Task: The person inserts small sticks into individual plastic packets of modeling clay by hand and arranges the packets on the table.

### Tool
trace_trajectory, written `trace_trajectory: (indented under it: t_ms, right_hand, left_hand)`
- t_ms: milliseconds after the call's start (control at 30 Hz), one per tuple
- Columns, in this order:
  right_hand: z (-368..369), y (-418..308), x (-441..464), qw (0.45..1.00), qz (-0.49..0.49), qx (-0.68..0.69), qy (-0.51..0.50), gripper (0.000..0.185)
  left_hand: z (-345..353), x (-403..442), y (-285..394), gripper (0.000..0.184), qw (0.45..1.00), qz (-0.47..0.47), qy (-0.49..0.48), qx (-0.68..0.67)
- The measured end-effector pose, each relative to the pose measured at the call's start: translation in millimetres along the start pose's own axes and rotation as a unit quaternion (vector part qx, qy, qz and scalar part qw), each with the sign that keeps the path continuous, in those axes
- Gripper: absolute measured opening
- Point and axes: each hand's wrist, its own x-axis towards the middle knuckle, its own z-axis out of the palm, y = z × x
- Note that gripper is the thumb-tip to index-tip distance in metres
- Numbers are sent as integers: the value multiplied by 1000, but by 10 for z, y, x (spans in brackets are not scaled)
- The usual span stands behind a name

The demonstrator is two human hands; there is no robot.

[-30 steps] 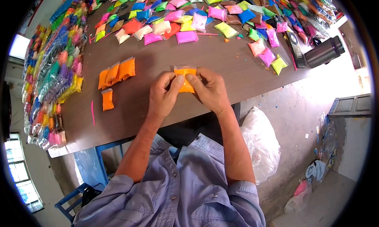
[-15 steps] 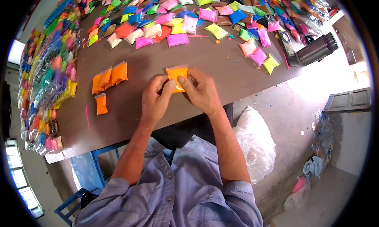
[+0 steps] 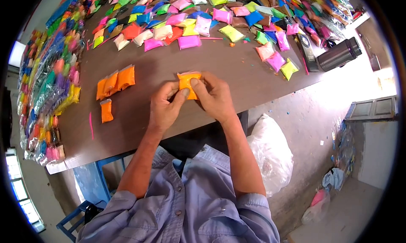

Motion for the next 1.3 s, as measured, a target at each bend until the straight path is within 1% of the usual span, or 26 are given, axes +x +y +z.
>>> trace_trajectory:
  t_ms: [33, 67, 167, 200, 300, 367, 467, 533, 567, 633, 733, 800, 867, 900, 967, 1067, 1100, 1167, 1233, 1300]
  right_hand:
    - [13, 68, 21, 999, -45, 6, 13, 27]
    - [7, 74, 21, 999, -45, 8, 10, 27]
    - [-26, 46, -2, 1000, -15, -1, -15, 27]
    - [-30, 33, -9, 1000, -7, -6, -22, 27]
    - [8, 15, -4, 999, -28, 3, -22, 26]
    - [28, -57, -1, 1000, 6, -4, -23, 25]
    - [23, -44, -1, 1000, 5, 2, -14, 24]
    - [3, 13, -1, 1000, -5, 5, -5, 23]
    - [-11, 31, -2, 1000, -10, 7, 0, 23]
    - [-47, 57, -12, 1000, -5, 2, -7, 22]
    - [-55, 67, -18, 1000, 7, -11, -19, 21]
    - [-30, 69, -7, 1000, 7, -16, -20, 20]
    - [8, 62, 10, 998, -51, -32, -17, 20]
    - [12, 47, 8, 998, -51, -33, -18, 20]
    - [17, 11, -1, 999, -11, -35, -19, 19]
    - [-24, 46, -12, 1000, 10, -14, -12, 19]
    - [-37, 63, -13, 1000, 17, -7, -9, 19]
    - [-51, 91, -15, 999, -16, -38, -7, 18]
    - [-19, 72, -14, 998, -24, -52, -5, 18]
    - [-8, 68, -10, 997, -33, -67, -3, 18]
  left_hand:
    - [16, 6, 31, 21, 1000, -3, 2, -14]
    - [25, 13, 52, 21, 1000, -3, 5, -12]
    - [11, 10, 71, 22, 1000, -2, 21, -19]
    - [-3, 5, 68, 20, 1000, -7, 11, -10]
    - [-29, 8, 67, 19, 1000, -6, 5, 6]
    - [-38, 15, 43, 18, 1000, 0, 8, 11]
    - [-28, 12, -16, 20, 999, 5, 12, 39]
    - [8, 16, 15, 20, 999, 28, 28, 13]
    - [8, 16, 35, 20, 999, 28, 30, 13]
    - [-3, 22, 117, 19, 1000, -7, 28, -2]
    - [13, 25, 35, 19, 999, 4, 33, -33]
    - [-8, 22, -8, 19, 999, 5, 31, -25]
    - [-20, 15, -41, 19, 999, 7, 30, -16]
    - [-20, 14, -50, 19, 999, 13, 34, -12]
    - [-14, 13, -66, 19, 999, 20, 40, -8]
    - [15, 18, -28, 18, 998, 24, 52, -26]
    - [18, 17, 24, 18, 998, 13, 46, -42]
    - [14, 14, 49, 18, 997, 2, 39, -60]
    - [-4, 6, 38, 17, 995, -34, 28, -88]
    - [-32, 11, 34, 17, 996, -25, 28, -75]
